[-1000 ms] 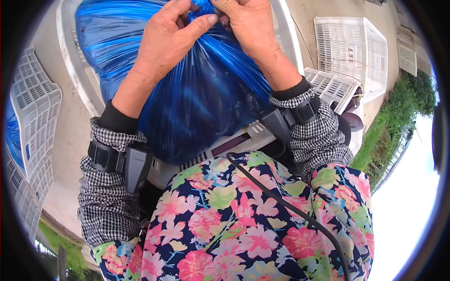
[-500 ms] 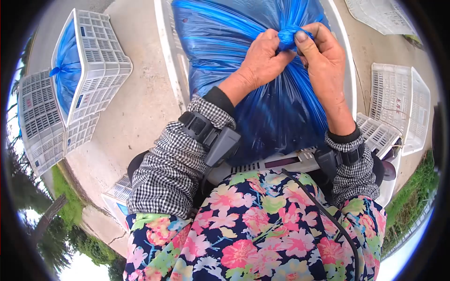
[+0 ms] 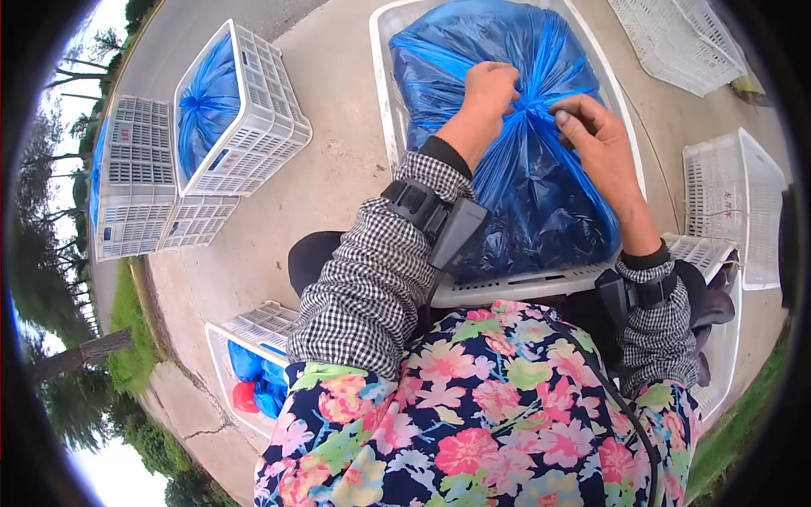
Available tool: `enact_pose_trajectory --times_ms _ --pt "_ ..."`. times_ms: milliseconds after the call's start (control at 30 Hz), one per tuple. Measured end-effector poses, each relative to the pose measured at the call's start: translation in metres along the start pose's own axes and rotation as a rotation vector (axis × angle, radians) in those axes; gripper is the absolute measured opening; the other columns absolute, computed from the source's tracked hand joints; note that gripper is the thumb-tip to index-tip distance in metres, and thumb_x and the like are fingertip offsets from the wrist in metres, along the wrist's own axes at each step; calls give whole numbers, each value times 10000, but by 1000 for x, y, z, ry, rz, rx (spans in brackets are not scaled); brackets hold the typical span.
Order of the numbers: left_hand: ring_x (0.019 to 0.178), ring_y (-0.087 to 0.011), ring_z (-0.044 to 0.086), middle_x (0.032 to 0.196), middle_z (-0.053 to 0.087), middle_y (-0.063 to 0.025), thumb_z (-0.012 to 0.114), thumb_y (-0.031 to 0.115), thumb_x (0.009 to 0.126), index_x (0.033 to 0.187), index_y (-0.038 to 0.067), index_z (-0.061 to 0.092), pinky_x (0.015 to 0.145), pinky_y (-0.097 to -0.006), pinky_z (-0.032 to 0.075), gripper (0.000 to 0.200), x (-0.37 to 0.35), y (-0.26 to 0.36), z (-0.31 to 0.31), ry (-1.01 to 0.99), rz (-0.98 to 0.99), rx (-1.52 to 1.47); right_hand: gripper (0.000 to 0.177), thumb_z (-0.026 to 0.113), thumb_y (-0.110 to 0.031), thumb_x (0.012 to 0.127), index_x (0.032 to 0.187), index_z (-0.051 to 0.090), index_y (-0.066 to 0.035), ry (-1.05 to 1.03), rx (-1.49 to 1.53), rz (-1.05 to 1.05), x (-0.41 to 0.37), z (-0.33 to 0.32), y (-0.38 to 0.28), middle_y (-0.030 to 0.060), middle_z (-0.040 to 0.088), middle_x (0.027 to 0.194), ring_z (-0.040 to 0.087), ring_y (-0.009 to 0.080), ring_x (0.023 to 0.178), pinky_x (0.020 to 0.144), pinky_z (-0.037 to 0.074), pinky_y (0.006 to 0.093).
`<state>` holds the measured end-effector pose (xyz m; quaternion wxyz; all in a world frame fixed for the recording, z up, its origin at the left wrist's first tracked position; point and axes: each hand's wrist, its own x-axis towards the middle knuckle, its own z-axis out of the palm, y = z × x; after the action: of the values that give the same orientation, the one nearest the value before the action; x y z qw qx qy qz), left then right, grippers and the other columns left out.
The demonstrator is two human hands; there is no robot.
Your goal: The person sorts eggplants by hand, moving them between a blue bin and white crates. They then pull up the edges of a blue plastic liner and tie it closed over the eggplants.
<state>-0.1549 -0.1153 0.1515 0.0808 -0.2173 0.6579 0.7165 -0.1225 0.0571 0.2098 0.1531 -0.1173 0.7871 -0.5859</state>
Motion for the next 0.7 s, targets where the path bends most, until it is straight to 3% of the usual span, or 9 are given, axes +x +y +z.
enact_pose_trajectory --times_ms 33,67,133,233,400,533,600,667,700 --pt "817 -225 582 902 586 -97 614 192 821 1073 -3 583 700 -379 478 321 1 8 -1 27 -165 -199 151 619 -131 883 949 629 3 -180 39 56 -10 19 -5 9 611 772 529 59 672 623 441 226" --pt "764 -198 579 888 580 -88 600 206 834 1001 11 580 626 -359 452 257 2 11 0 38 -149 -212 145 627 -126 875 948 629 -1 -245 59 -9 -24 37 -9 14 614 777 536 67 670 616 443 241" --pt "751 -192 579 882 583 -84 599 205 836 1003 5 581 623 -349 452 262 -3 13 0 54 -106 -160 141 635 -121 867 947 629 -5 -303 82 -76 -38 64 -8 19 617 782 543 75 669 610 445 256" --pt "716 -178 577 867 590 -79 597 202 840 999 -6 587 603 -323 448 261 -4 2 6 88 0 -43 132 650 -118 831 909 622 -16 -223 133 -76 -48 76 -10 66 624 791 581 138 650 606 456 292" --pt "691 -167 583 846 603 -78 597 185 842 986 -23 600 554 -291 435 253 13 -12 3 134 80 85 136 648 -134 759 775 560 -31 -148 -201 -336 -40 79 -13 112 585 742 596 286 647 575 466 353" --pt "756 -200 616 896 618 -117 595 163 843 1040 -54 594 604 -315 483 293 7 -19 0 108 97 223 138 604 -125 728 685 504 -41 153 -462 -425 -29 66 -6 98 565 657 576 306 577 519 452 402" --pt "804 -224 628 941 620 -144 588 154 852 1070 -70 581 646 -340 512 313 1 -22 2 78 77 316 144 603 -147 732 682 518 -42 161 -452 -382 -25 66 7 115 560 645 579 306 586 524 451 400" --pt "909 -282 619 1058 594 -203 568 144 875 1128 -101 540 748 -400 539 353 -12 -16 6 98 -325 -272 148 602 -157 735 684 521 -43 198 -460 -412 -26 65 10 118 559 637 580 305 587 526 451 399" --pt "909 -282 619 1058 594 -203 568 144 875 1128 -101 540 748 -400 539 353 -18 -15 7 91 -325 -271 150 599 -163 739 685 525 -45 185 -447 -360 -31 62 9 119 562 641 578 308 584 531 451 400"
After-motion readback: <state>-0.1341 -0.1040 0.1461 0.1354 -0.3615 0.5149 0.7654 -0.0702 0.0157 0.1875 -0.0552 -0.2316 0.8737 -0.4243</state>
